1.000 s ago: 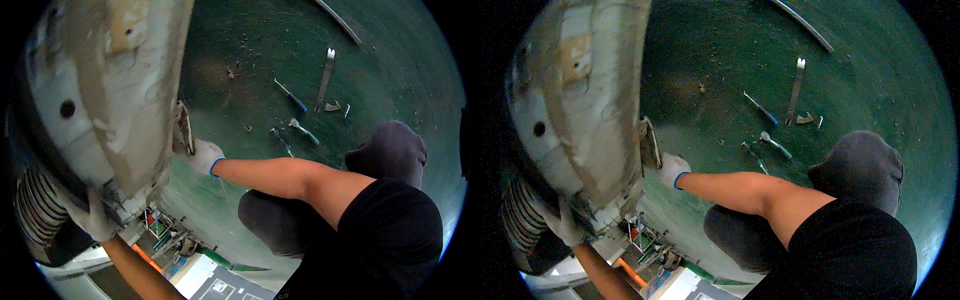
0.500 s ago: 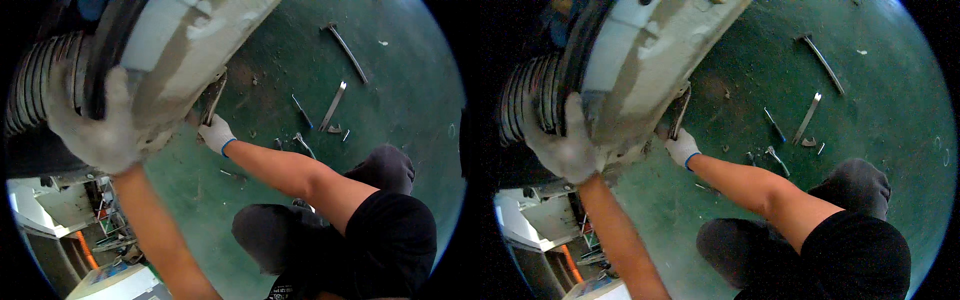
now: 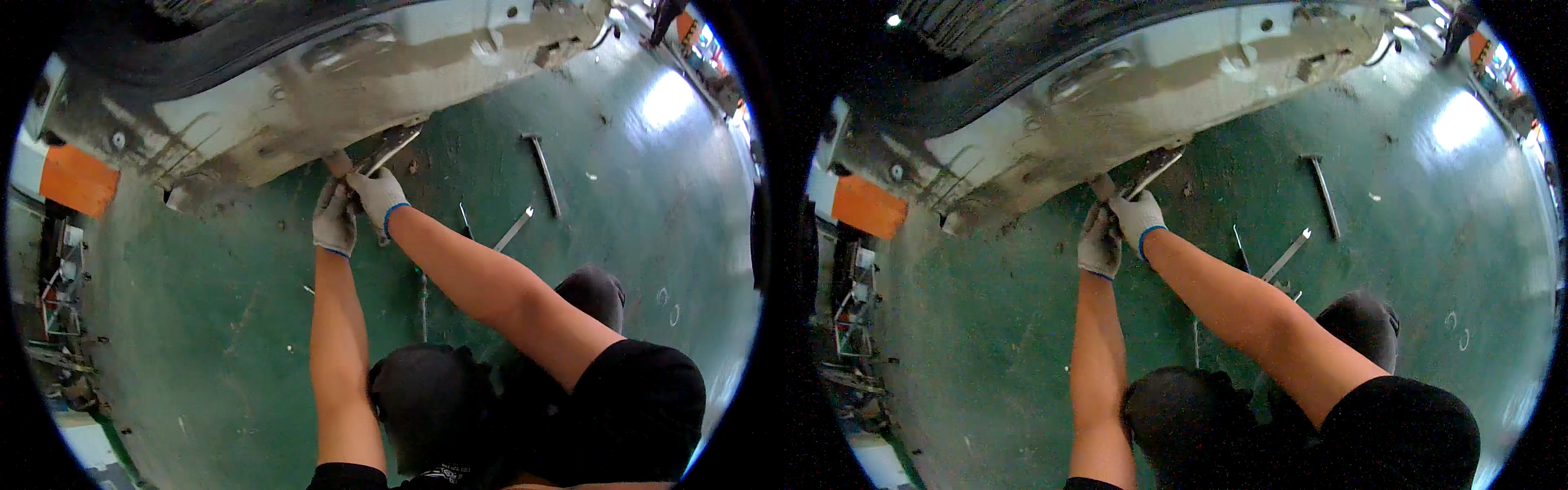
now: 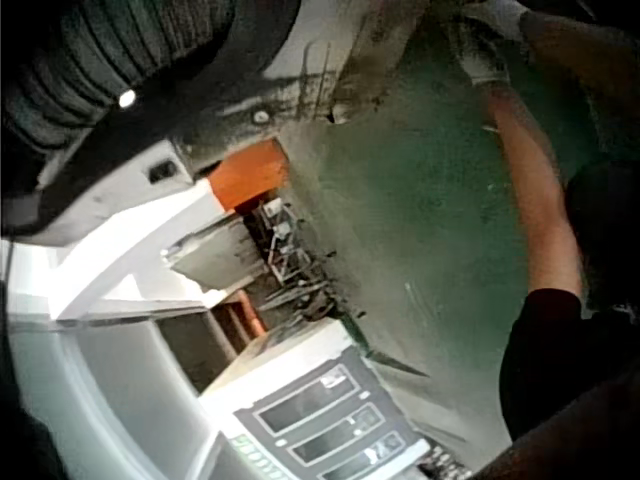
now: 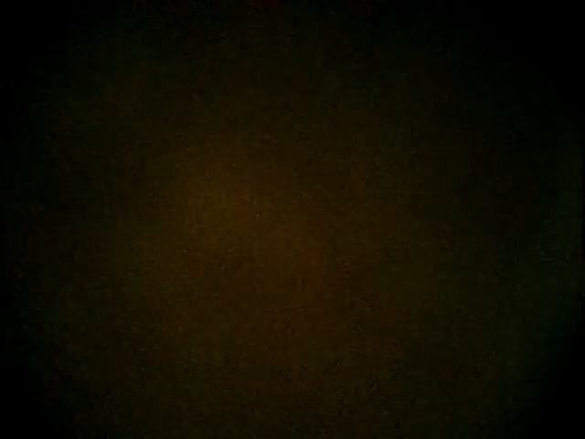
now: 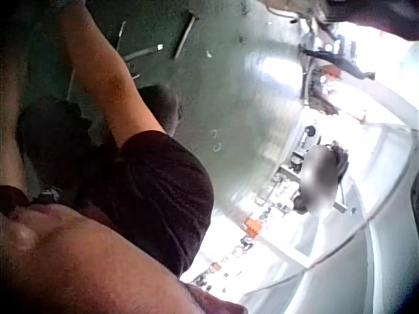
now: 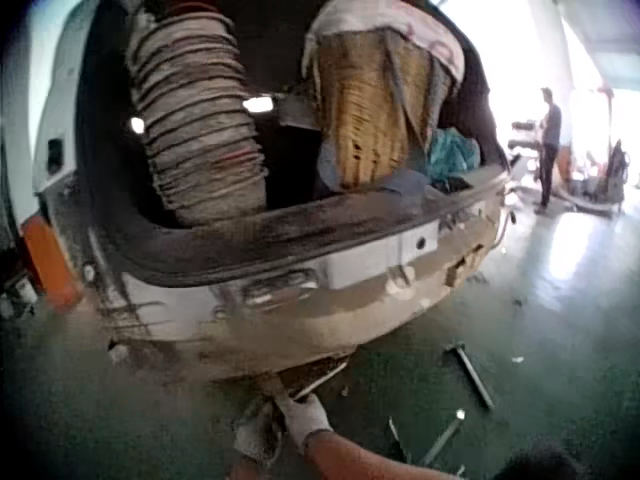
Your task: The person kneels under a vehicle and uses a hammer and pry bar to remove a metal panel from the undercarriage. They repeatedly strike the panel and pry at its edges to detach it from the vehicle frame.
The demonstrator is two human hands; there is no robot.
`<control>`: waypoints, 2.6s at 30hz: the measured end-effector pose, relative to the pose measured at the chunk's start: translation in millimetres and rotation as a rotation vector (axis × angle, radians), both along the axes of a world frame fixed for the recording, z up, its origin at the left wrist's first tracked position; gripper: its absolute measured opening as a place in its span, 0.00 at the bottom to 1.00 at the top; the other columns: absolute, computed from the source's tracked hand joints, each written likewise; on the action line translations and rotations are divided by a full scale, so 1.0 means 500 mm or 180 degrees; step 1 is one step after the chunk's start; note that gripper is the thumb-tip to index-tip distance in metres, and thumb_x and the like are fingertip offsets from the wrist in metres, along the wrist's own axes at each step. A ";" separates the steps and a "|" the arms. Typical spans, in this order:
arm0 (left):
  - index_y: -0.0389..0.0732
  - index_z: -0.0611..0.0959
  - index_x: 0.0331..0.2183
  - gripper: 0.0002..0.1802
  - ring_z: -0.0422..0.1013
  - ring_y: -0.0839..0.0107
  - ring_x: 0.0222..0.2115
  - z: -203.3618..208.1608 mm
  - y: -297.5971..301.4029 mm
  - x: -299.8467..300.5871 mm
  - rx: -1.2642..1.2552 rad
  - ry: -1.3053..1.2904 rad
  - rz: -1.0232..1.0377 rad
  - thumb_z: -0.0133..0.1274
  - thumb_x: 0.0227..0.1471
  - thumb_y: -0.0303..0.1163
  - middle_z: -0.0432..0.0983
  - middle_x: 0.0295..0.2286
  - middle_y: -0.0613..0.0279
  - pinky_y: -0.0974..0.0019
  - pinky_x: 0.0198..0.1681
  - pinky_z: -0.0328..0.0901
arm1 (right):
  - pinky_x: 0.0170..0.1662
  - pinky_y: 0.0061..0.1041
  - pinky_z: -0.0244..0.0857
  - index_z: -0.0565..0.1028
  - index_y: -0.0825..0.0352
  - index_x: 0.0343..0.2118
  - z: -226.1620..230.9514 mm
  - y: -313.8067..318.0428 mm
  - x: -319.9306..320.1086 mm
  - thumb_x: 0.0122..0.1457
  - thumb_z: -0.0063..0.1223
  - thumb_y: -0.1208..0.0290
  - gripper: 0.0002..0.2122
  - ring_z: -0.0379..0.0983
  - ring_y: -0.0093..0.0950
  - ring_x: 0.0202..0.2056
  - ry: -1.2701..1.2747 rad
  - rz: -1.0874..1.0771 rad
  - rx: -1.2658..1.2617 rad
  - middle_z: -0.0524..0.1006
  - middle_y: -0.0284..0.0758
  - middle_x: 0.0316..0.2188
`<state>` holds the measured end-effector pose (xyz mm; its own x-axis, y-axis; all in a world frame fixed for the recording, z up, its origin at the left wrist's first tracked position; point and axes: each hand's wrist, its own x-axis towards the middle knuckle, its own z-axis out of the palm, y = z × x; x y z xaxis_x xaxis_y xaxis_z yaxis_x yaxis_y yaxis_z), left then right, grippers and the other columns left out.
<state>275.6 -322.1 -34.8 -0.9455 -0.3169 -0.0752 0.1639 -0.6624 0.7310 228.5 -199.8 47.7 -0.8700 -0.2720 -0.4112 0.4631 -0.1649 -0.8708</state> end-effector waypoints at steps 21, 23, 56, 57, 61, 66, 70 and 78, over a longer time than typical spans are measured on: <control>0.36 0.79 0.41 0.09 0.74 0.66 0.34 0.009 0.052 -0.131 -0.0117 -0.0260 0.1607 0.50 0.65 0.32 0.78 0.36 0.60 0.66 0.35 0.70 | 0.22 0.33 0.61 0.73 0.69 0.33 -0.170 0.063 0.013 0.56 0.49 0.63 0.12 0.68 0.29 0.20 0.0214 -0.0198 0.0955 0.73 0.37 0.21; 0.34 0.76 0.44 0.10 0.75 0.63 0.36 -0.050 -0.004 -0.118 -0.0050 0.0083 0.1006 0.48 0.66 0.31 0.77 0.40 0.55 0.62 0.40 0.74 | 0.22 0.32 0.62 0.72 0.69 0.33 -0.151 0.070 0.032 0.57 0.48 0.64 0.11 0.69 0.29 0.20 -0.0276 -0.0246 0.0407 0.73 0.37 0.21; 0.33 0.74 0.54 0.21 0.72 0.55 0.47 0.093 0.273 -0.321 0.0102 -0.0758 0.0100 0.41 0.64 0.34 0.74 0.50 0.44 0.51 0.51 0.70 | 0.36 0.39 0.73 0.84 0.66 0.35 -0.031 0.524 -0.440 0.46 0.62 0.57 0.18 0.80 0.36 0.32 0.1918 0.2751 0.1576 0.84 0.39 0.31; 0.33 0.74 0.53 0.21 0.73 0.53 0.46 0.112 0.200 -0.310 0.0132 -0.0532 0.0054 0.41 0.63 0.33 0.73 0.51 0.42 0.49 0.51 0.70 | 0.35 0.39 0.73 0.84 0.66 0.33 0.012 0.511 -0.434 0.47 0.61 0.58 0.17 0.80 0.36 0.31 0.2090 0.2798 0.1553 0.84 0.40 0.30; 0.30 0.69 0.58 0.26 0.66 0.51 0.57 0.055 0.362 -0.345 -0.0564 -0.0628 0.0770 0.37 0.65 0.35 0.67 0.57 0.42 0.51 0.62 0.61 | 0.32 0.40 0.72 0.85 0.65 0.27 -0.075 0.533 -0.486 0.47 0.61 0.59 0.13 0.80 0.38 0.30 0.2369 0.2767 0.1652 0.83 0.41 0.28; 0.30 0.68 0.59 0.27 0.63 0.47 0.59 0.092 0.441 -0.300 -0.1278 -0.0668 0.0089 0.40 0.64 0.35 0.65 0.58 0.39 0.47 0.65 0.58 | 0.33 0.39 0.70 0.86 0.62 0.27 -0.105 0.514 -0.499 0.46 0.62 0.61 0.10 0.79 0.37 0.31 0.2619 0.2799 0.1386 0.83 0.41 0.29; 0.30 0.67 0.60 0.27 0.63 0.47 0.59 0.107 0.439 -0.292 -0.1201 -0.0872 -0.0206 0.43 0.63 0.33 0.65 0.58 0.39 0.47 0.66 0.57 | 0.34 0.40 0.70 0.85 0.63 0.28 -0.115 0.515 -0.505 0.47 0.61 0.64 0.10 0.78 0.37 0.30 0.2949 0.3033 0.1070 0.83 0.42 0.30; 0.31 0.69 0.59 0.25 0.60 0.48 0.61 0.086 0.461 -0.300 -0.0647 -0.0555 -0.0376 0.46 0.62 0.30 0.64 0.59 0.41 0.45 0.68 0.53 | 0.36 0.41 0.71 0.85 0.66 0.33 -0.072 0.511 -0.484 0.46 0.61 0.62 0.14 0.79 0.39 0.32 0.2058 0.2717 0.1031 0.83 0.45 0.33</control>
